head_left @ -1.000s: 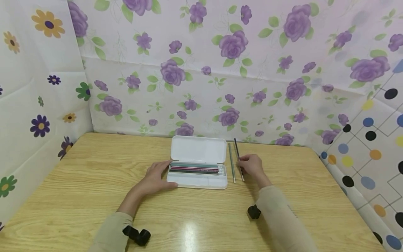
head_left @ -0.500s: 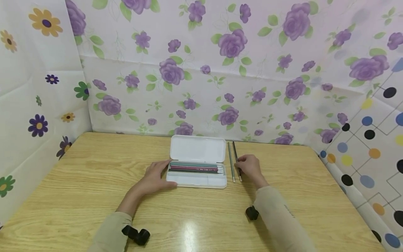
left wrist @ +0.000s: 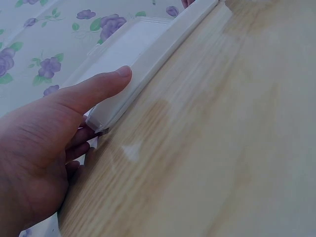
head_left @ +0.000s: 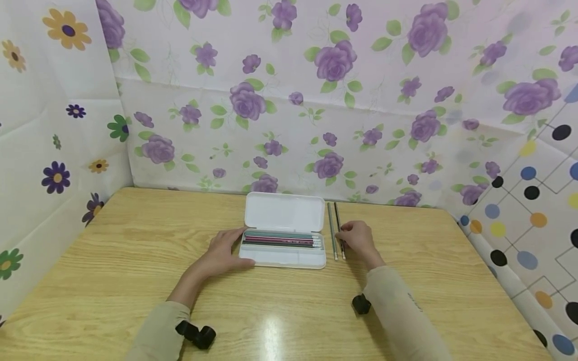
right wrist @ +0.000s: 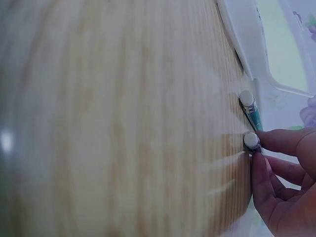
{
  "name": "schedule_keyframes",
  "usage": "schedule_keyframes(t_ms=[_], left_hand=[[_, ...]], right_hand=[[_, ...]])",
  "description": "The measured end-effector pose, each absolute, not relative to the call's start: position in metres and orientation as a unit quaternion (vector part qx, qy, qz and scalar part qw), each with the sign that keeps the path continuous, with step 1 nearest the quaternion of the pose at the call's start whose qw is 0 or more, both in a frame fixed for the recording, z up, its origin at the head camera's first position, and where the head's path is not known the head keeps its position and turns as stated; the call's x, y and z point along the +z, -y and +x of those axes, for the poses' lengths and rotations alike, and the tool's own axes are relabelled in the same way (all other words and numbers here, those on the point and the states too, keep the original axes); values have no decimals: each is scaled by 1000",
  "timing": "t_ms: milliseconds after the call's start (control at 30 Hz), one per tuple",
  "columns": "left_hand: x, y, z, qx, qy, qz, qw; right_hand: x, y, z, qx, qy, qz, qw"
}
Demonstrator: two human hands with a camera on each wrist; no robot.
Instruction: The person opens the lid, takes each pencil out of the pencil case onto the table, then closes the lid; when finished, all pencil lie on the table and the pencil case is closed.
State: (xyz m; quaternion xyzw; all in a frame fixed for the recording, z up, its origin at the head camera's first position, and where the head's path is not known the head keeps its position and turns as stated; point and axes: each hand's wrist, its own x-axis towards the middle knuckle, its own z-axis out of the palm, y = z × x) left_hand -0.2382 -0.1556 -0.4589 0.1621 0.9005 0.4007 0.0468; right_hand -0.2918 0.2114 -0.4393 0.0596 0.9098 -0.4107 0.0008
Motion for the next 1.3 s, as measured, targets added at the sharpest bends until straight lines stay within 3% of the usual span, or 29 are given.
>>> schedule_keyframes(t_ms=[233, 733, 1033, 1300], left_hand=[[-459, 156, -239, 402, -900, 163, 44], [-458, 157, -241, 397, -901, 167, 44], [-459, 159, -241, 397, -902, 165, 42], [-460, 157, -240, 396, -901, 169, 45]], right_hand=[[-433, -211, -292, -403, -914, 51, 8], [-411, -203, -294, -379, -921, -65, -60], [-401, -162, -282, -351, -915, -196, 13], [-415, -144, -277, -348, -904, -240, 71]])
